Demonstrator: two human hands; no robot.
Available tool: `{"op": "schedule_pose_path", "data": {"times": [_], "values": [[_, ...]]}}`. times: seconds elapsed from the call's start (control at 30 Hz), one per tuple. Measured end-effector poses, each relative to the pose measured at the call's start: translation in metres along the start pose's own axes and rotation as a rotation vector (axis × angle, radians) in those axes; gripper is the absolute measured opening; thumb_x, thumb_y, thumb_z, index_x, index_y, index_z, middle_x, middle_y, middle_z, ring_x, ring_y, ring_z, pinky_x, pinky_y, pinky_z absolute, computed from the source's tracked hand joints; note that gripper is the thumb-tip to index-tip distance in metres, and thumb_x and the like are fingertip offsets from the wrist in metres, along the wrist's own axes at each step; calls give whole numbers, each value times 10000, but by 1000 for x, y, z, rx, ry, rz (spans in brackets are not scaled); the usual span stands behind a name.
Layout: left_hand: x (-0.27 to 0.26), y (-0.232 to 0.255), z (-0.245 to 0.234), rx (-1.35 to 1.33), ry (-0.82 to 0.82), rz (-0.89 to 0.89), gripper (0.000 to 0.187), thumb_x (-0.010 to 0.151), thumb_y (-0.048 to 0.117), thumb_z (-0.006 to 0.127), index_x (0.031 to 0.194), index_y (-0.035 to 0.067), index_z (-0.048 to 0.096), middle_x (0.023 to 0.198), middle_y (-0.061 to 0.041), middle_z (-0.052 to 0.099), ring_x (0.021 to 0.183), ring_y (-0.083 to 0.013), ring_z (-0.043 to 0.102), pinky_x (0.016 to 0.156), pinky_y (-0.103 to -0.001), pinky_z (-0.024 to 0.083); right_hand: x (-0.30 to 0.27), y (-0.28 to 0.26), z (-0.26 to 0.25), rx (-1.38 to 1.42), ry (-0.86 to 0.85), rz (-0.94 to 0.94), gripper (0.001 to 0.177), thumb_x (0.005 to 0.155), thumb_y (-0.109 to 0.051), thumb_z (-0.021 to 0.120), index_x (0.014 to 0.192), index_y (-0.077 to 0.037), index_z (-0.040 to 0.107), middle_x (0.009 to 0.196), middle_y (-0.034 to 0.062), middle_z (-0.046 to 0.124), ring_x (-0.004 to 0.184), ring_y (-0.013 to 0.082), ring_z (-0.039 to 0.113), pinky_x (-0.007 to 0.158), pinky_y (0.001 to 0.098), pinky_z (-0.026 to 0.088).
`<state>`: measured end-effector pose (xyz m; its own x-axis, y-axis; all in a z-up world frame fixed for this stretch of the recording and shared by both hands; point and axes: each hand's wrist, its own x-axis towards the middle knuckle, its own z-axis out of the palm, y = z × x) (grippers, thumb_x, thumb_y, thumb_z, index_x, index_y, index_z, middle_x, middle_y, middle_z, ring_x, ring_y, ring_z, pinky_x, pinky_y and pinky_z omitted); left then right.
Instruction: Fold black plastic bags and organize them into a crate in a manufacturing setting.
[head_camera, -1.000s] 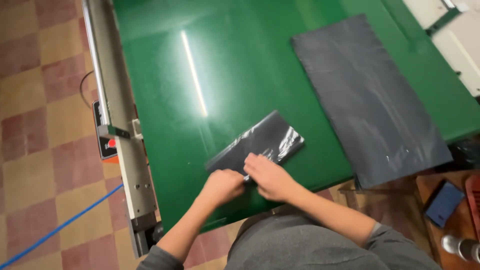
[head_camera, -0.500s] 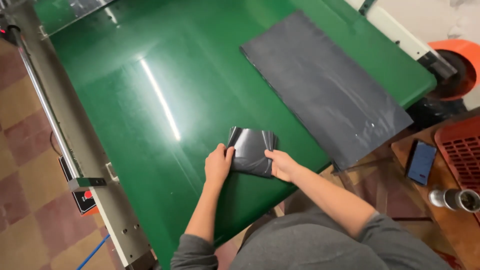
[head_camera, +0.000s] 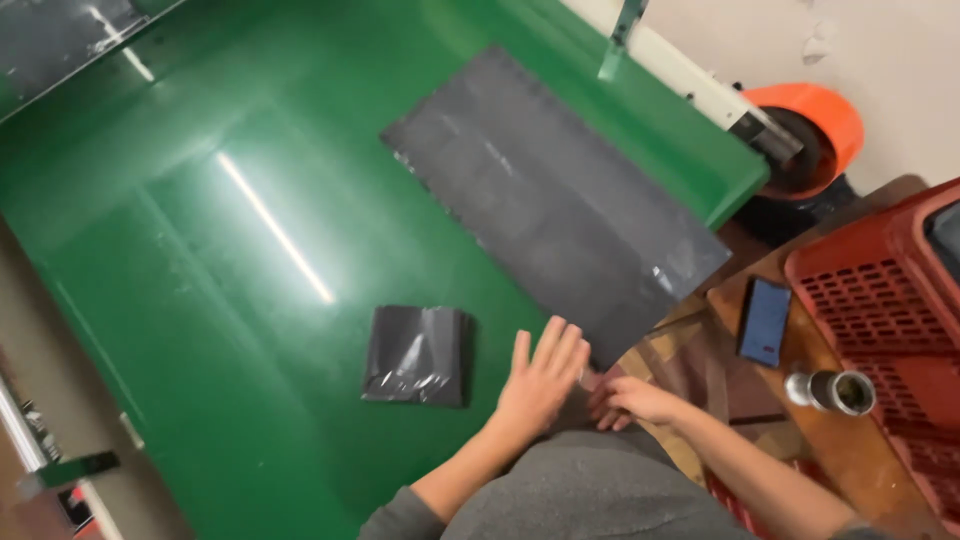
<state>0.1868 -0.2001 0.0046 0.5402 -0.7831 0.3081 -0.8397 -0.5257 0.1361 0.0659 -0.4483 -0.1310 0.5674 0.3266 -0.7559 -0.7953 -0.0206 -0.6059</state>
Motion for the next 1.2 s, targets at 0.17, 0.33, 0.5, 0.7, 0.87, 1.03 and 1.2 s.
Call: {"op": "schedule_pose_path", "data": {"times": [0.17,0.33,0.5,0.7,0.87,1.03,1.2], "values": [[50,26,66,89,28,198,650,814,264,699,1426,93,566,1577,-134,446,1535,-352,297,1153,-614,312,23,46,-90,151,411,-183,281,931,-28,486,1133,-2,679,1003,145,752,821,247,719,693,344,567],[81,21,59,-473,-109,48,332,823,94,685,1152,95,644,1377,-55,666,1417,-290,558,1138,-521,448,-5,2,-133,-95,1222,-503,650,841,192,533,1448,-15,426,1310,173,610,1198,297,599,1008,411,479],[123,-16,-12,-1134,-112,-510,220,933,115,660,1136,31,652,1047,-78,670,1002,-212,651,888,-333,533,-64,-142,-179,83,764,-935,746,786,151,563,1481,-41,371,1357,92,569,1305,220,551,1045,366,495],[168,-154,13,-1136,446,-832,237,974,134,608,1144,-18,669,1054,-68,679,973,-147,621,877,-315,507,17,-339,-225,-106,327,-877,484,861,24,718,1329,18,593,1218,61,689,1097,155,651,968,326,532],[177,-274,89,-773,534,-982,374,987,237,631,1238,-40,645,1115,-188,728,1021,-285,680,900,-390,522,177,-435,-232,-361,392,-924,558,829,-101,808,1321,19,572,1162,115,705,1039,217,681,878,356,557],[170,-299,123,-227,287,-1162,489,958,366,643,1207,-55,627,929,-296,707,893,-497,669,772,-551,525,204,-468,-209,-1168,817,-872,654,705,-284,868,1271,-66,622,1201,143,635,1136,373,585,914,474,485],[188,-266,84,-78,256,-1154,474,936,360,672,1193,-36,627,946,-253,710,890,-474,669,752,-537,521,221,-501,-188,-1443,480,-912,610,679,-306,865,1205,-103,631,1175,101,624,1158,326,553,946,462,435]]}}
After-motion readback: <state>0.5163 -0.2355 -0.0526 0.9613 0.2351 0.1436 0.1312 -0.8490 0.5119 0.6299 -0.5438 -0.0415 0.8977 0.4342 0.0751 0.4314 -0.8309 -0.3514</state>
